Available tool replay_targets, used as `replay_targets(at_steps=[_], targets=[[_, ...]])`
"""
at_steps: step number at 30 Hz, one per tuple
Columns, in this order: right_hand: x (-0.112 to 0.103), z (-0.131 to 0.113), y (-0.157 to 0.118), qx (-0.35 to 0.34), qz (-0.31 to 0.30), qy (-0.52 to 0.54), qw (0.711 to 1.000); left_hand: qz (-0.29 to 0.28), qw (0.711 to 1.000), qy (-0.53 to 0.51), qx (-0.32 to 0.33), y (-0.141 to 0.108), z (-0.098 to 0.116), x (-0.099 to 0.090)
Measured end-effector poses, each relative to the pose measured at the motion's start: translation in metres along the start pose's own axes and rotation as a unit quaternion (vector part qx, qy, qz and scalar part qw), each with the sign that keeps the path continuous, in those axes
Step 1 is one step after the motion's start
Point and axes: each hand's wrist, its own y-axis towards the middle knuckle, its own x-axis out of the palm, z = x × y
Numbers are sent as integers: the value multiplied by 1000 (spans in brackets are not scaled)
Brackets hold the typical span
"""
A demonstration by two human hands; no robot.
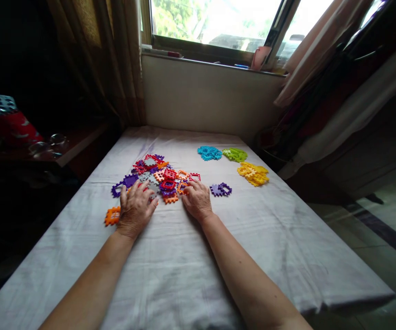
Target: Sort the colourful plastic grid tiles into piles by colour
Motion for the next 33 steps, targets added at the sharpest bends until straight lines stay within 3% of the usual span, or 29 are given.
replay_targets(at_steps=[4,8,14,16,19,22,27,33], targets=[[-7,-3,-14,-48,-13,26,998,1,999,-7,-42,0,-12,3],[-16,-15,-26,-121,-38,56,990,7,999,-23,-44,-2,-17,6],[-19,-27,-30,-193,-29,95,976,12,998,-30,-48,-3,-16,7],[-17,-23,-27,-165,-16,95,982,14,998,-31,-48,-3,-17,7],[-11,-10,-20,-58,31,62,996,8,998,-27,-51,-3,-17,7],[-8,2,-12,5,22,22,1000,-1,998,-25,-54,-3,-16,7],[-7,4,-7,4,-40,21,999,-2,999,-26,-43,-3,-15,7],[-10,6,-9,5,9,38,999,-13,998,-20,-51,-3,-16,7]])
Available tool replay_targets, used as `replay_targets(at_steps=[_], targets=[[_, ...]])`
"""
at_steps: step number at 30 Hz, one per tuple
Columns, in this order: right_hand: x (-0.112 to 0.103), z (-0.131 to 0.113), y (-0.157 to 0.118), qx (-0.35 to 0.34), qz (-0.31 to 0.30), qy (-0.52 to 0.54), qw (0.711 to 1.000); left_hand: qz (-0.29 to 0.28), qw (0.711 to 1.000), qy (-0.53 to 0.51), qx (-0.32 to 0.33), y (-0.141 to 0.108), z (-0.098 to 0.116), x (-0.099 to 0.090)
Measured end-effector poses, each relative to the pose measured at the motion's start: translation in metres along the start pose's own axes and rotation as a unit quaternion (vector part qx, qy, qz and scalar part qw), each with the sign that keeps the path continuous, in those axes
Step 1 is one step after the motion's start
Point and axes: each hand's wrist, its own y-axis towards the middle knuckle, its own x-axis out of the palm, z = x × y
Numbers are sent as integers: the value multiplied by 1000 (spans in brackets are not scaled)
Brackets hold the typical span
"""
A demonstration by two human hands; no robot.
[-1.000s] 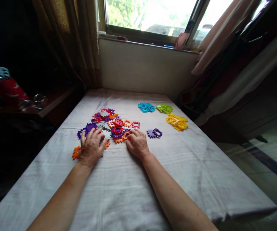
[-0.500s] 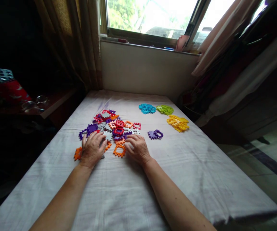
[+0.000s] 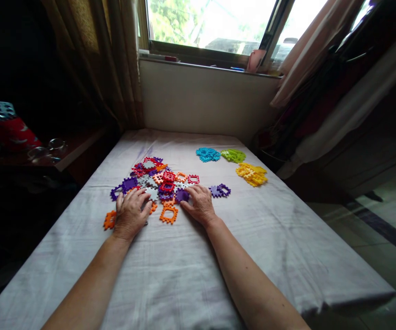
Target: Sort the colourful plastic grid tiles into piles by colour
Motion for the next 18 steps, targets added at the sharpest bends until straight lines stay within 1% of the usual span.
replay_targets(at_steps=[2,4,6,8,10,14,16,18], targets=[[-6,10,-1,42,42,-18,998,2,1000,1,-1,0,0,0],[-15,25,-1,116,89,-51,988,7,1000,2,-1,0,0,1],[-25,43,-3,202,122,-85,968,12,1000,4,1,0,0,2],[-34,60,-6,275,133,-106,946,14,1000,6,3,0,0,3],[-39,71,-8,320,126,-113,932,15,1000,8,6,0,-1,5],[-41,78,-12,346,116,-115,924,15,1000,10,10,0,-3,5],[-40,77,-12,345,123,-116,923,15,1000,8,10,0,-2,5],[-39,73,-11,330,138,-112,927,14,1000,5,7,0,-2,5]])
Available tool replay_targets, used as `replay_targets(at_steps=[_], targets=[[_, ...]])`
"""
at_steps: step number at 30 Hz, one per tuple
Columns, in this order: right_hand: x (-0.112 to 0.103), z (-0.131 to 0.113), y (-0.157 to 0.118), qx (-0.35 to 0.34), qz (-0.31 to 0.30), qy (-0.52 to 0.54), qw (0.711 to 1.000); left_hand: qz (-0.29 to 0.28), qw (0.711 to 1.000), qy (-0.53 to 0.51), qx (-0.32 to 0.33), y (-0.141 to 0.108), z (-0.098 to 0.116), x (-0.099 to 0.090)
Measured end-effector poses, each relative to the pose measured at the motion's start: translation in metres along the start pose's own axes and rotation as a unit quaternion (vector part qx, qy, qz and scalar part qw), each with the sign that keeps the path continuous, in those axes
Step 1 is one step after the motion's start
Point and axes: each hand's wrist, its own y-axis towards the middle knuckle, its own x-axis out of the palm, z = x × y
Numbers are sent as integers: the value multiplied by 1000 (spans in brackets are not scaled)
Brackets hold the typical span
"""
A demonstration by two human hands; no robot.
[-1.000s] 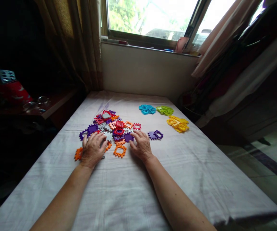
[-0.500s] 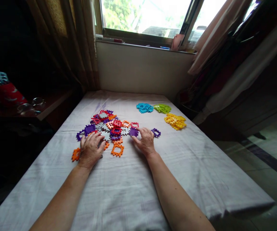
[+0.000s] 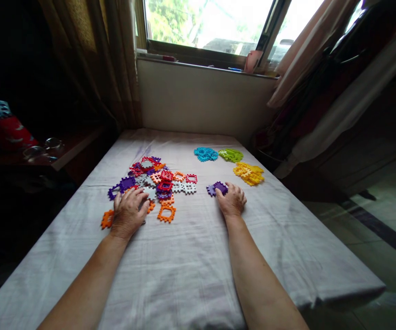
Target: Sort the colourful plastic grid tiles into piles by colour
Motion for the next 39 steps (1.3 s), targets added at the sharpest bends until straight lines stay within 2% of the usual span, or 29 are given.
replay_targets(at_steps=[2,5,9,12,18,24,33,36,39], targets=[[0,-8,-5,-43,6,24,999,0,1000,-4,-3,0,1,0],[3,-29,-23,-165,-16,66,984,0,1000,-10,-5,0,1,0],[5,-70,-54,-313,-107,88,940,4,1000,-13,-3,1,0,0],[5,-96,-70,-361,-163,73,915,9,1000,-11,3,1,-1,1],[6,-119,-74,-345,-200,16,917,14,1000,-10,5,1,0,1],[13,-117,-72,-332,-208,24,920,10,1000,-12,8,1,1,-1],[8,-93,-66,-391,-120,129,903,2,1000,-15,6,1,0,-1],[2,-82,-53,-345,-76,162,921,-6,1000,-16,6,1,0,-3],[-2,-63,-32,-229,-30,166,959,-7,1000,-19,6,1,0,-3]])
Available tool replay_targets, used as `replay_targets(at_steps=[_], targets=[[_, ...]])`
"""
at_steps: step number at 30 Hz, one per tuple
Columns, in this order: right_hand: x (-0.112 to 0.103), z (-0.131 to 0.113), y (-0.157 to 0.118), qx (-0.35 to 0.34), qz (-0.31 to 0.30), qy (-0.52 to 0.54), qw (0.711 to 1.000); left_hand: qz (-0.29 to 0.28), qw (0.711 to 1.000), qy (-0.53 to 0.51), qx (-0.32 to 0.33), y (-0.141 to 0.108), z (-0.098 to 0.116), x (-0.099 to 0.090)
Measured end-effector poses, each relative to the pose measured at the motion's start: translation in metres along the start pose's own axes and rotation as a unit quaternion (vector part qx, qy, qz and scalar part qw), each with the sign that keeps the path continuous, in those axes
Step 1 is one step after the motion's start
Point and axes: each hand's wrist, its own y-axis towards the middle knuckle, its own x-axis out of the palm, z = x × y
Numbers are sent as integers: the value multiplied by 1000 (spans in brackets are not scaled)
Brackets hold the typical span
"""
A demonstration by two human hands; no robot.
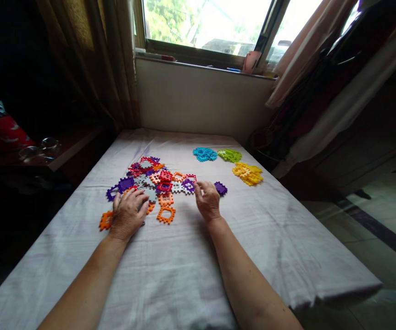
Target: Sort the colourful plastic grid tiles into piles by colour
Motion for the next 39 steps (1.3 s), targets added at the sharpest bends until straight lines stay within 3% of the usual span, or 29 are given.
replay_targets(at_steps=[6,10,14,19,26,33,39], targets=[[-20,53,12,248,74,-6,966,-4,1000,5,-1,0,0,1],[-22,65,11,292,86,-24,952,-11,1000,9,-1,0,1,0],[-19,74,9,280,81,-53,955,-9,1000,10,-1,0,1,1],[-16,77,6,217,110,-82,966,-12,1000,6,-4,0,1,0],[-17,65,-1,149,52,-127,979,-12,1000,-5,-12,1,3,-1],[-7,71,7,131,21,-93,987,-26,1000,-3,-13,1,3,-2],[-3,68,15,113,47,-76,989,-23,1000,-2,-11,0,3,-1]])
